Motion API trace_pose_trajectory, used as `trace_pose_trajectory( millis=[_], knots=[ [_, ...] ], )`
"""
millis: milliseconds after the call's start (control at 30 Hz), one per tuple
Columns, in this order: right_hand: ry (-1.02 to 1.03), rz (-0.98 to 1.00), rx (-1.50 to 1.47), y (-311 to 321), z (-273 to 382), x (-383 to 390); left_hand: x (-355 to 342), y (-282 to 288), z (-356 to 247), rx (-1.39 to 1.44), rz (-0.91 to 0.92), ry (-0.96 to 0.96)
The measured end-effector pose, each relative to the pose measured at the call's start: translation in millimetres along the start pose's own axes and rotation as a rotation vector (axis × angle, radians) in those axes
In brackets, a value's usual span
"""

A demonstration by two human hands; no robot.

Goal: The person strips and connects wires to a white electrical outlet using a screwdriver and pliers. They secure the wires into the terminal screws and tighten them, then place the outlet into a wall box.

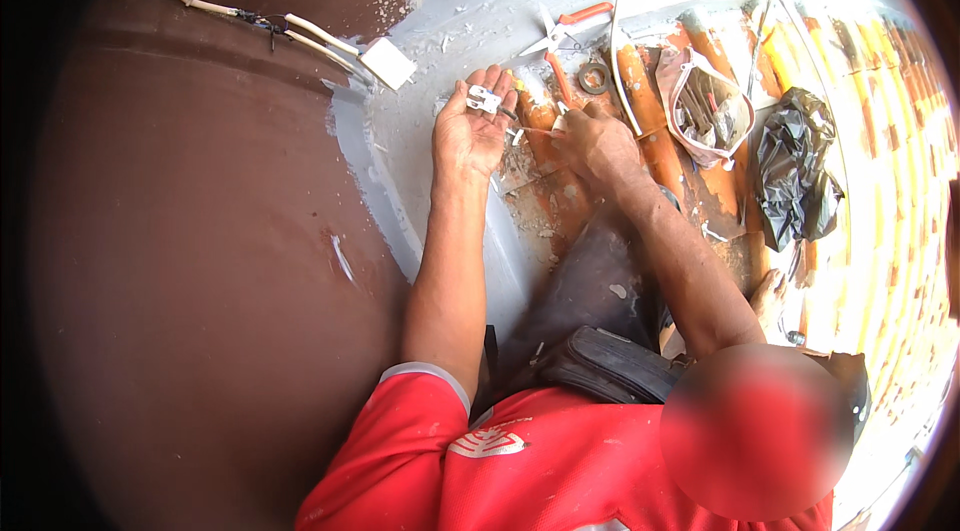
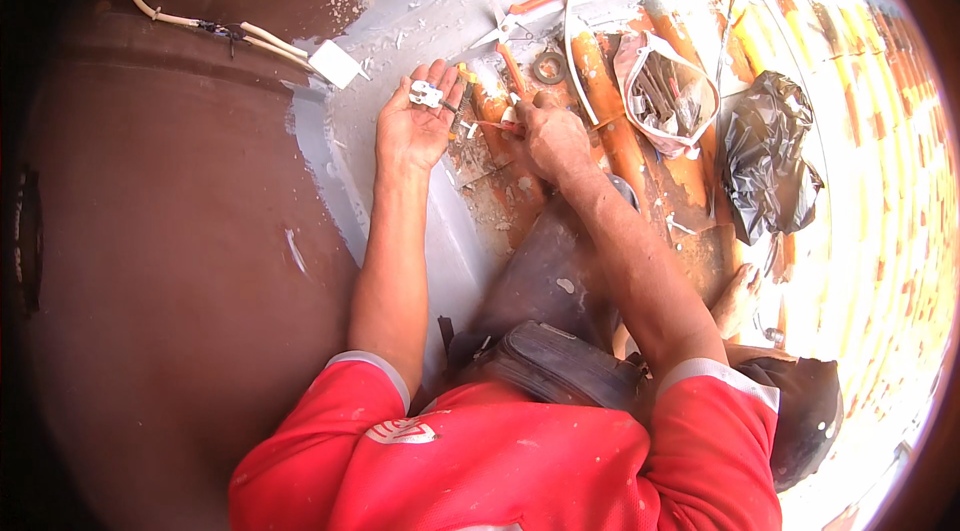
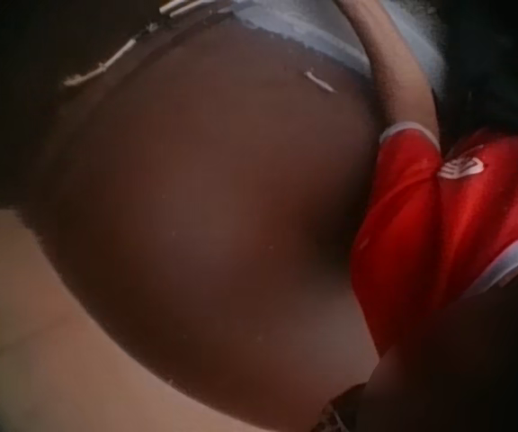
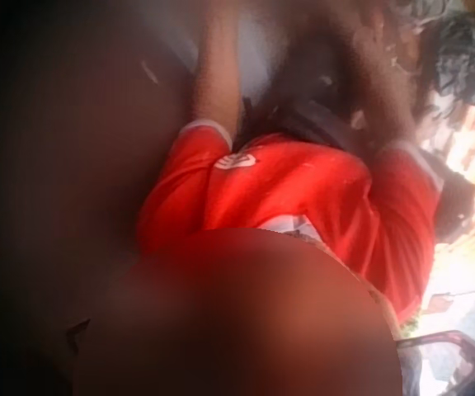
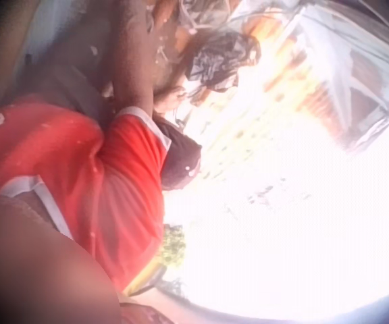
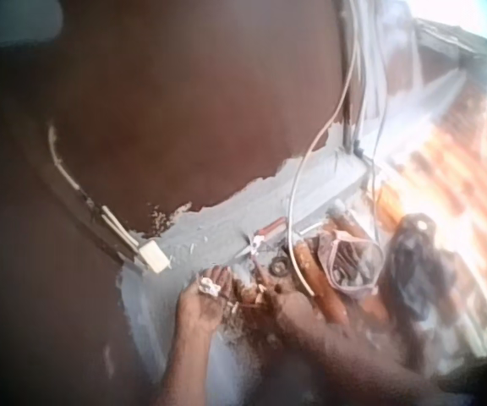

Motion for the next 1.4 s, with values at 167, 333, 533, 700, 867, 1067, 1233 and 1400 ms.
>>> trace_pose_trajectory(
  millis=[167, 333, 533, 700, 867, 1067, 1233, 1400],
  knots=[
    [-0.113, -0.11, 0.032, -12, -16, -7, 10, 6, 11, 0.023, 0.068, 0.031],
    [-0.259, -0.064, 0.008, -5, -19, -11, 9, 8, 14, 0.122, 0.283, 0.178],
    [-0.253, -0.141, -0.012, 9, -14, -19, 16, 0, 16, 0.165, 0.261, 0.201],
    [-0.047, -0.13, -0.264, 81, 21, -46, 33, -10, -7, 0.138, 0.238, 0.097],
    [0.066, 0.05, -0.386, 181, 93, -41, 62, -19, -44, 0.025, 0.277, -0.096],
    [0.233, -0.014, -0.434, 217, 156, -18, 97, -31, -71, -0.025, 0.334, -0.293],
    [0.31, -0.087, -0.422, 215, 168, -6, 111, -38, -80, -0.032, 0.377, -0.371],
    [0.305, -0.057, -0.438, 215, 169, -4, 115, -38, -81, -0.035, 0.38, -0.389]
  ],
)
Point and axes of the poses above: each hand's wrist, its own x-axis away from the middle knuckle, its own y-axis out of the back of the hand, z = x × y, the point moved 1 cm from there along -x, towards the middle knuckle, and after that the axes turned 11 degrees about -z, right-handed, at the moved point
